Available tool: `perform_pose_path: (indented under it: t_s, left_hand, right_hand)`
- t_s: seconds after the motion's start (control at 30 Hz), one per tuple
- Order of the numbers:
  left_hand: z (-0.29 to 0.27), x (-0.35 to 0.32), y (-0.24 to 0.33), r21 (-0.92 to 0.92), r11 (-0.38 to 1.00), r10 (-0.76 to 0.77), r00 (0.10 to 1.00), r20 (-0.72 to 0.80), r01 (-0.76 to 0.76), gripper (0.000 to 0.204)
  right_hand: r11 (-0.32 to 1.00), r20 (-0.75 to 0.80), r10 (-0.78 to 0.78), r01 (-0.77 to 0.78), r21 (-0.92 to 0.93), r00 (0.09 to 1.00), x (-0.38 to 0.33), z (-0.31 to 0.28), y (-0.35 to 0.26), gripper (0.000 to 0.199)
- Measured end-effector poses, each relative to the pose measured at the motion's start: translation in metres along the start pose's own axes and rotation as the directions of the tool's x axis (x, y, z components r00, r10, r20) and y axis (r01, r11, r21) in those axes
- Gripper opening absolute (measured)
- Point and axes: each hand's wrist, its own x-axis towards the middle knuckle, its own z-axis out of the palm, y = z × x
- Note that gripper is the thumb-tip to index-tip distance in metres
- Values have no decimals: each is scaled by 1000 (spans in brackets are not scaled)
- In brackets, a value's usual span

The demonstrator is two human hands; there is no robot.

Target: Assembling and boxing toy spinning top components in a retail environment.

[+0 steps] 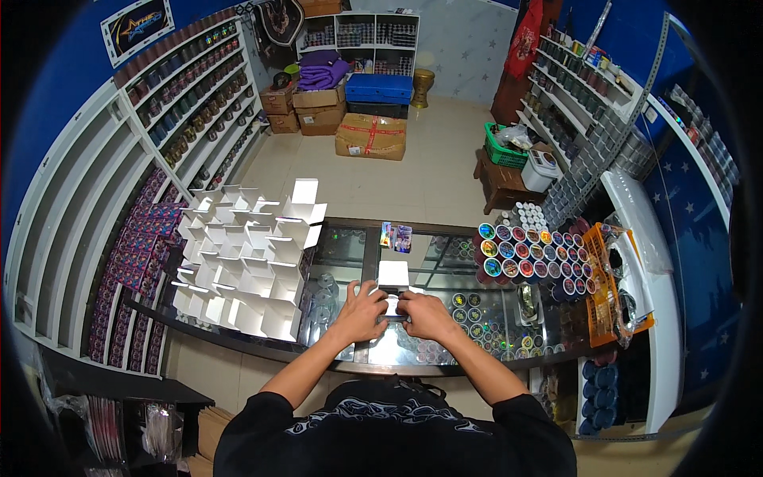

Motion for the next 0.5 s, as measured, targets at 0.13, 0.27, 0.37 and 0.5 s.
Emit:
perform_pose_path:
  t_s: [0.13, 0.27, 0.37, 0.5]
  left_hand:
    - [3, -2, -1, 13, 1000, 6, 997, -77, -5, 25]
    - [0, 0, 0, 25, 1000, 11, 999, -48, -9, 25]
    - [-1, 2, -1, 24, 1000, 8, 1000, -13, -8, 24]
    - [-5, 3, 3, 48, 999, 6, 1000, 3, -6, 24]
  right_hand:
    - [1000, -18, 8, -8, 28, 1000, 2, 1, -1, 24]
    - [999, -31, 8, -6, 34, 999, 2, 1, 1, 21]
    - [999, -27, 5, -4, 42, 1000, 6, 0, 3, 20]
    - [998, -50, 19, -16, 53, 999, 4, -3, -1, 20]
